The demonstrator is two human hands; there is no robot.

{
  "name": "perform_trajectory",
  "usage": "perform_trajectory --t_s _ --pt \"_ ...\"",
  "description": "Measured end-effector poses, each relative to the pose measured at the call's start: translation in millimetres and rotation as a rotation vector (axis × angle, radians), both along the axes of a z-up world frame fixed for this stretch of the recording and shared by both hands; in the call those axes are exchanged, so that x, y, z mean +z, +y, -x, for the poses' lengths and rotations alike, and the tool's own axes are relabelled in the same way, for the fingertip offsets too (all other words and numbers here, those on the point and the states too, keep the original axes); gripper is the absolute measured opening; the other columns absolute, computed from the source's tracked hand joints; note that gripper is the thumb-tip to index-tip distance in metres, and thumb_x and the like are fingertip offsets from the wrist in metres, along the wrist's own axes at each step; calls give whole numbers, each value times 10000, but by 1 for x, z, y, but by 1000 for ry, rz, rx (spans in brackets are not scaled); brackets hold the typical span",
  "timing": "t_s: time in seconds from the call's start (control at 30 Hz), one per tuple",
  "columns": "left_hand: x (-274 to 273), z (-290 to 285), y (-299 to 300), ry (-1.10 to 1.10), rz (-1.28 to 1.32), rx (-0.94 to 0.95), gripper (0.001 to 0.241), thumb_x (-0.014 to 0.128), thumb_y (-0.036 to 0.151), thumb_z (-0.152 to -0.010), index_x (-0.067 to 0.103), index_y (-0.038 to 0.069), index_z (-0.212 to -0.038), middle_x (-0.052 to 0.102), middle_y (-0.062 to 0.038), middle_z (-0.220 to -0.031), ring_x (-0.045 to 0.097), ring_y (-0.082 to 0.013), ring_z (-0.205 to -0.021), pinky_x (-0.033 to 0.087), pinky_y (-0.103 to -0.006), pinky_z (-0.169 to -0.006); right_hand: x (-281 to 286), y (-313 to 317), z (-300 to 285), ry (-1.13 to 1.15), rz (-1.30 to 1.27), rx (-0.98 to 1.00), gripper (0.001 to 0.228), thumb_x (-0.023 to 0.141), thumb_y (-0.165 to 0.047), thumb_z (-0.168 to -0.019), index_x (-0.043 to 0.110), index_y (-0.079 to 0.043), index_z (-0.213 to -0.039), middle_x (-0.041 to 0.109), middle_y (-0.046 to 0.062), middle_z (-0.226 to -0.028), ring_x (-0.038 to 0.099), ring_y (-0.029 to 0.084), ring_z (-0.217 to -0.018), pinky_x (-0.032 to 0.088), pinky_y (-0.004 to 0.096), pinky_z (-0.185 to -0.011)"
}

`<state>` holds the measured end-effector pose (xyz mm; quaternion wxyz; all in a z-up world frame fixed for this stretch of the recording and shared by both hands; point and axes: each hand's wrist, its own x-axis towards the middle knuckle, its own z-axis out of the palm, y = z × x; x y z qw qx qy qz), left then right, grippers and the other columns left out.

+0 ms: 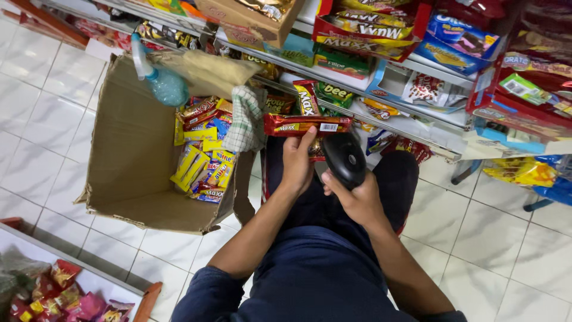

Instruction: The person picks up snack bars from a cardboard box, scans them with a handheld scanner, and places some items onto a store shelf.

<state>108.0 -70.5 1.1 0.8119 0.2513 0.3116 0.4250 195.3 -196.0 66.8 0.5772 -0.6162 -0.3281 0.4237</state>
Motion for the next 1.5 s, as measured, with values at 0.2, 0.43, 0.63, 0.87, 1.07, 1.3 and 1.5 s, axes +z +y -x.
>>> perform_trajectory --t_s 0.2,0.43,0.63,0.87,1.07,1.3,1.5 --pt "2 -6 0 -20 6 -24 280 645 168 -1029 643 -49 -1205 709 -112 -1136 670 -151 -1007 529 -329 -913 -10 -2 -11 119 -29 -28 180 747 -83 -925 673 32 -1041 706 71 -866 692 119 -705 596 289 -650" --pt "23 -9 -4 43 -32 -170 300 632 209 -1008 658 5 -1227 716 -111 -1101 713 -177 -920 619 -341 -770 -20 -15 -26 76 -94 -301 278 755 -71 -927 677 -7 -1186 696 29 -989 643 80 -778 536 244 -707" --pt "27 -5 -19 181 -167 -335 326 650 227 -1049 662 -13 -1268 678 -61 -973 632 -132 -779 576 -312 -683 -19 -31 -46 -116 -83 -420 308 809 -32 -917 663 -8 -1187 684 31 -1017 643 93 -854 535 249 -781" --pt "45 12 -38 139 -385 -545 371 640 210 -1055 624 19 -1372 650 18 -1026 572 -67 -871 496 -249 -768 18 -47 -49 -143 -181 -278 331 748 2 -912 634 0 -1223 694 60 -1129 655 119 -1017 529 275 -933" --pt "39 10 -40 99 -431 -572 415 658 183 -1041 577 18 -1413 662 -18 -1187 617 -88 -1038 531 -278 -916 3 -52 -55 -145 -180 -223 303 749 2 -910 643 -5 -1193 695 62 -1107 665 146 -1034 534 297 -946" --pt "59 -5 -13 25 -618 -334 1019 851 36 -799 176 85 -1560 492 -34 -1469 512 -116 -1360 443 -292 -1138 -31 -44 -85 -20 -310 -365 368 737 16 -936 615 -44 -1278 677 45 -1164 642 151 -1092 526 324 -997" --pt "37 -2 0 26 -299 -439 762 771 -68 -866 363 21 -1503 680 -148 -1207 672 -176 -1084 540 -331 -975 -22 -31 -84 200 -493 -547 340 719 25 -997 588 -51 -1301 630 44 -1198 612 148 -1143 500 324 -1082"
